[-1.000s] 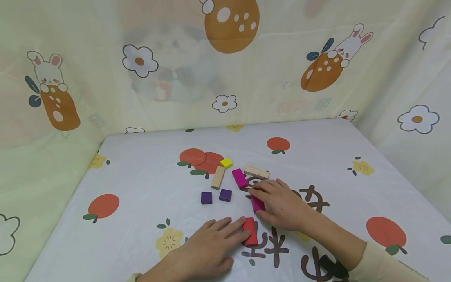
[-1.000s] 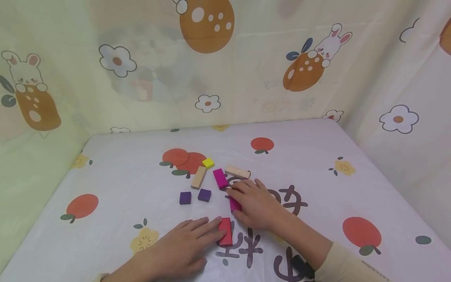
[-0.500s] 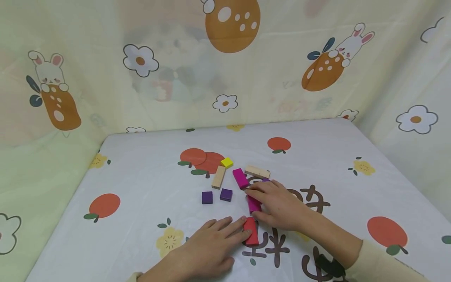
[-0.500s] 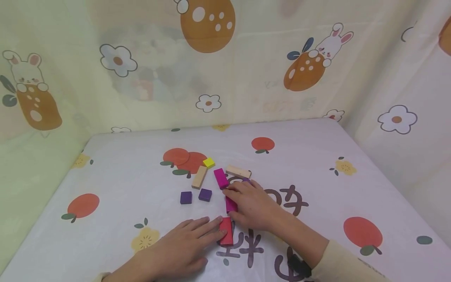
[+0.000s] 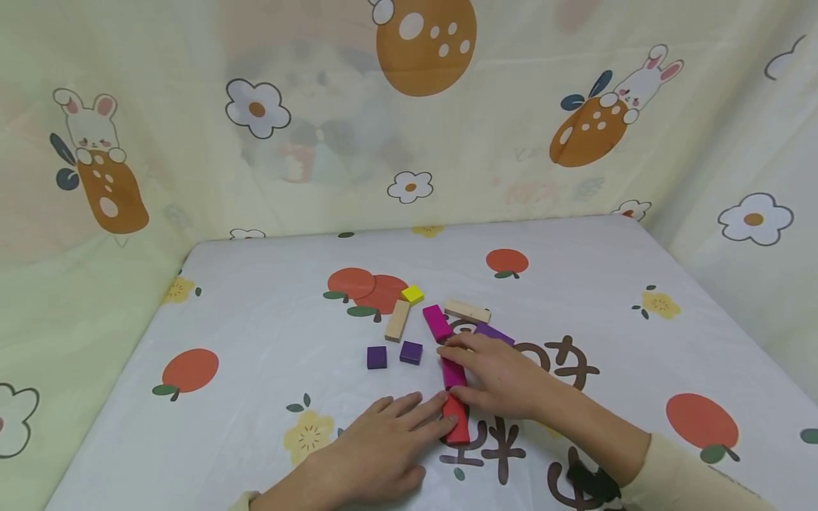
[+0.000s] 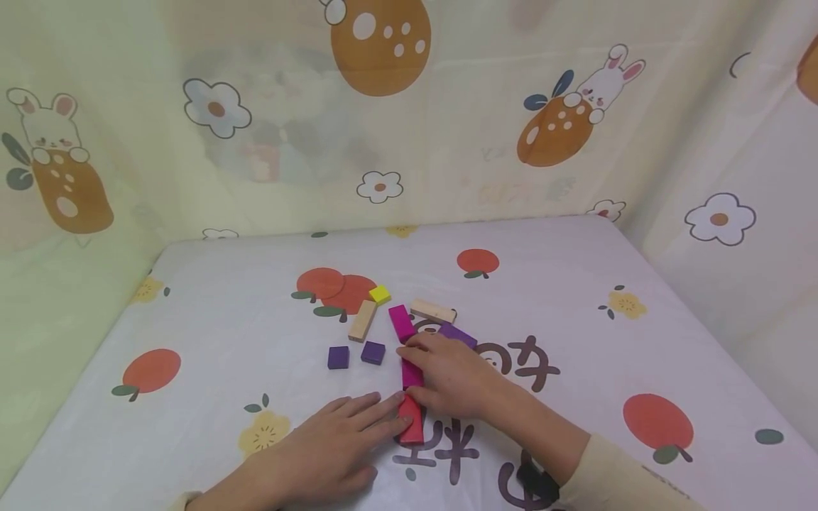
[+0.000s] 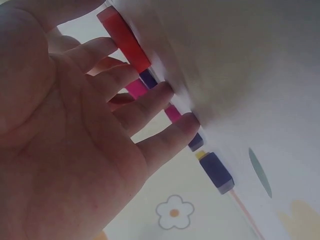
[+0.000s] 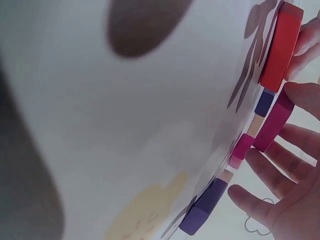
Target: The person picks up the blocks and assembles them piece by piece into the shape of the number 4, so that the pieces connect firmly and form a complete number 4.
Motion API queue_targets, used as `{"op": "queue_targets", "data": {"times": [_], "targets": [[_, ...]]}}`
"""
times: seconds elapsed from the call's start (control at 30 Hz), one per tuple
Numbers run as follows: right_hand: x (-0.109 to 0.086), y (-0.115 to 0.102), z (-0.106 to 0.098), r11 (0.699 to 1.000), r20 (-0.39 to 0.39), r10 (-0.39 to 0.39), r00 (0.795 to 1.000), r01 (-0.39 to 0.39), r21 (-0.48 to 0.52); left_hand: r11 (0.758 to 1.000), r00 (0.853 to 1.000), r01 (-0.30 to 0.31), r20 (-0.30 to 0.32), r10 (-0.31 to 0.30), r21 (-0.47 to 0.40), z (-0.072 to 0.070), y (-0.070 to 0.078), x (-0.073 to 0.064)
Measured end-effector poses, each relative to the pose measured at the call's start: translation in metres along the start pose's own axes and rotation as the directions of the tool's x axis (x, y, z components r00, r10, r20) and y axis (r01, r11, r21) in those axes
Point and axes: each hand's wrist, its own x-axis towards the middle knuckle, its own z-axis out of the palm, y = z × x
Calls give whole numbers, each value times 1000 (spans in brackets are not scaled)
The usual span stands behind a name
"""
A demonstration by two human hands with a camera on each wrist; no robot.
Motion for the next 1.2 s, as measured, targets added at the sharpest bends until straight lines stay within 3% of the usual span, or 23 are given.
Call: {"op": "queue_targets", "data": {"times": [1.2], "targets": [[4, 2, 3, 992, 76, -18, 997, 9, 122, 1000, 1000, -1, 3, 1, 4, -4, 2, -2]]}}
